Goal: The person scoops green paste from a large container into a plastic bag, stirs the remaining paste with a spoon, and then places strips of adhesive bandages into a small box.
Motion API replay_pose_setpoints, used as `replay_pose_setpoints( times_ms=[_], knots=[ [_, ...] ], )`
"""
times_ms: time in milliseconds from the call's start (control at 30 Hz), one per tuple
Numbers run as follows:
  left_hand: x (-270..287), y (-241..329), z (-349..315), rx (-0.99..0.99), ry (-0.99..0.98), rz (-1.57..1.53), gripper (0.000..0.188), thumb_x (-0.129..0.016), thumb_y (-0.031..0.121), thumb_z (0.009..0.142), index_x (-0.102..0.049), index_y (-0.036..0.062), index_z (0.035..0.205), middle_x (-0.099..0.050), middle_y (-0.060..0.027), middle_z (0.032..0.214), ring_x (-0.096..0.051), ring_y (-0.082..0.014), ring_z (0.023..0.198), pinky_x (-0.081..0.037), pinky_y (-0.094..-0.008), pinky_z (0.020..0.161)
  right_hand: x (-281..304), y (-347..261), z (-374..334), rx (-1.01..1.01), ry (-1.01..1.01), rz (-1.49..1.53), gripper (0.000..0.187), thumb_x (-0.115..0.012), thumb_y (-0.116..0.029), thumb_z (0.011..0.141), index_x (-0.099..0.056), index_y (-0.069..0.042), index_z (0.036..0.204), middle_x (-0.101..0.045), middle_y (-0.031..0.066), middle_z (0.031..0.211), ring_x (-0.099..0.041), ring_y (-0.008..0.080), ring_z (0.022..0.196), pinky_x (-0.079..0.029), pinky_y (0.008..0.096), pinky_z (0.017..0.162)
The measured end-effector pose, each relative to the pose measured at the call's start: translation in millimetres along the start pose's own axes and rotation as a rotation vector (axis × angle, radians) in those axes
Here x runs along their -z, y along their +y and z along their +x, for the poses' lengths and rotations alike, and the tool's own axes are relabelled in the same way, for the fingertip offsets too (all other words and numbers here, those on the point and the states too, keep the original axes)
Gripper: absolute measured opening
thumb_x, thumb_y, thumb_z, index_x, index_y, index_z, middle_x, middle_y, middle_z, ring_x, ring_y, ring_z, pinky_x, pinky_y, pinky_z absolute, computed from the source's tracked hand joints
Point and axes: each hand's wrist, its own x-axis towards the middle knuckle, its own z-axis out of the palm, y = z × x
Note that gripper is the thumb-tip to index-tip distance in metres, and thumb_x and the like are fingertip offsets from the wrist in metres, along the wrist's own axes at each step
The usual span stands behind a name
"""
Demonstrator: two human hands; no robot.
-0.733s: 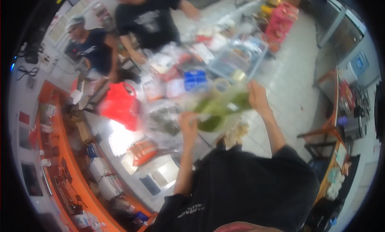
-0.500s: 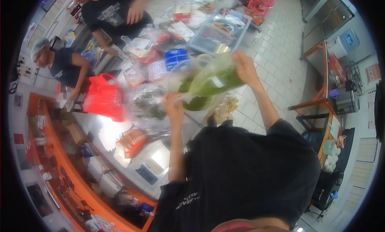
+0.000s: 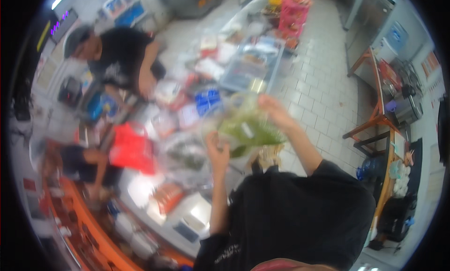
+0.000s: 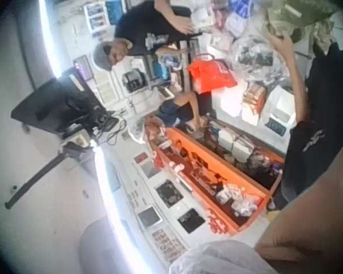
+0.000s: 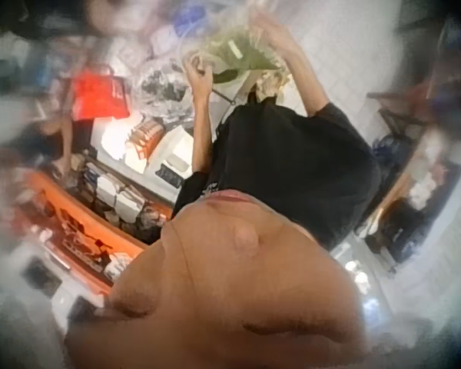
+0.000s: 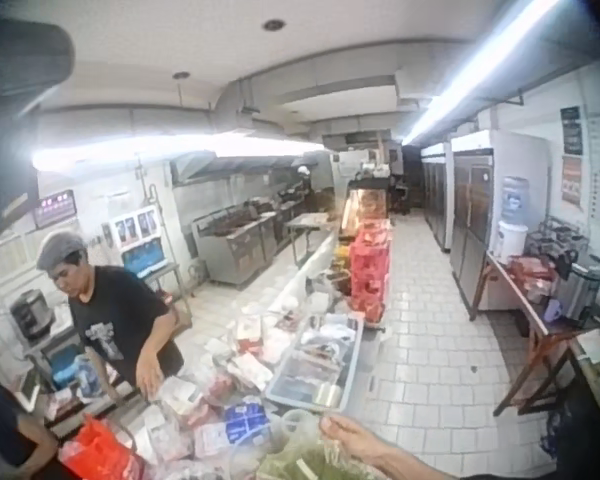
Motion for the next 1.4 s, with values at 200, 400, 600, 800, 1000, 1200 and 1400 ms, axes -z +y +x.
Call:
replay_pose_setpoints(
  times_ms=[200,400,600,800,1000,1200,1400],
  knots=[
    [1,23,18,0.337,-0.225,0.101,0.045,-0.057,0.004,0.093,-0.054,0.0013,0.138,-0.064,-0.0146,0.112,-0.062,-0.0195,0.104,-0.051,-0.0334,0.087,-15,10,22,0.094,-0.149,0.103,0.029,-0.050,-0.039,0.109,-0.058,-0.011,0.107,-0.049,-0.0081,0.097,-0.044,0.0055,0.093,-0.040,0.0248,0.086],
    [-9,10,24,-0.135,-0.252,0.161,0.065,-0.052,-0.006,0.088,-0.039,0.0055,0.151,-0.066,-0.0042,0.076,-0.055,-0.0084,0.058,-0.043,-0.0232,0.053,-22,24,36,0.119,-0.044,0.117,0.027,-0.047,-0.035,0.110,-0.054,-0.011,0.099,-0.044,-0.0073,0.092,-0.040,0.0057,0.088,-0.037,0.0239,0.080],
    [-14,47,17,0.215,-0.487,0.073,0.080,-0.065,-0.005,0.089,-0.026,0.0070,0.159,-0.069,-0.0052,0.078,-0.056,-0.0078,0.059,-0.043,-0.0236,0.052,-38,29,35,0.287,-0.360,-0.135,0.029,-0.044,-0.033,0.111,-0.051,-0.008,0.096,-0.042,-0.0054,0.089,-0.042,0.0079,0.085,-0.039,0.0262,0.079],
    [-9,-1,27,0.150,-0.444,0.179,0.036,-0.066,-0.001,0.092,-0.062,-0.0012,0.127,-0.063,-0.0006,0.069,-0.053,-0.0063,0.057,-0.042,-0.0246,0.050,-51,32,48,0.331,-0.467,-0.394,0.030,-0.050,-0.033,0.109,-0.054,-0.005,0.098,-0.047,-0.0027,0.086,-0.046,0.0103,0.085,-0.042,0.0295,0.078],
    [-2,-2,40,0.210,-0.346,0.057,0.019,-0.066,0.008,0.094,-0.068,0.0005,0.112,-0.060,-0.0008,0.064,-0.051,-0.0079,0.055,-0.040,-0.0269,0.051,-37,34,35,0.247,-0.277,-0.277,0.028,-0.061,-0.033,0.103,-0.063,-0.005,0.106,-0.060,0.0002,0.091,-0.055,0.0116,0.086,-0.047,0.0286,0.078],
    [-3,13,49,0.249,-0.290,-0.060,0.013,-0.066,0.010,0.097,-0.068,0.0013,0.107,-0.058,0.0015,0.065,-0.048,-0.0049,0.054,-0.037,-0.0241,0.050,-12,16,-15,0.337,-0.150,-0.609,0.028,-0.067,-0.033,0.099,-0.064,-0.005,0.097,-0.062,0.0026,0.081,-0.060,0.0153,0.077,-0.047,0.0334,0.068],
    [-6,1,47,0.191,-0.397,0.043,0.023,-0.067,0.008,0.097,-0.065,0.0011,0.119,-0.059,0.0020,0.068,-0.047,-0.0047,0.053,-0.037,-0.0232,0.049,-23,32,-10,0.461,-0.105,-0.862,0.032,-0.064,-0.030,0.099,-0.058,-0.001,0.087,-0.054,0.0107,0.071,-0.053,0.0210,0.066,-0.043,0.0372,0.063]
  ],
)
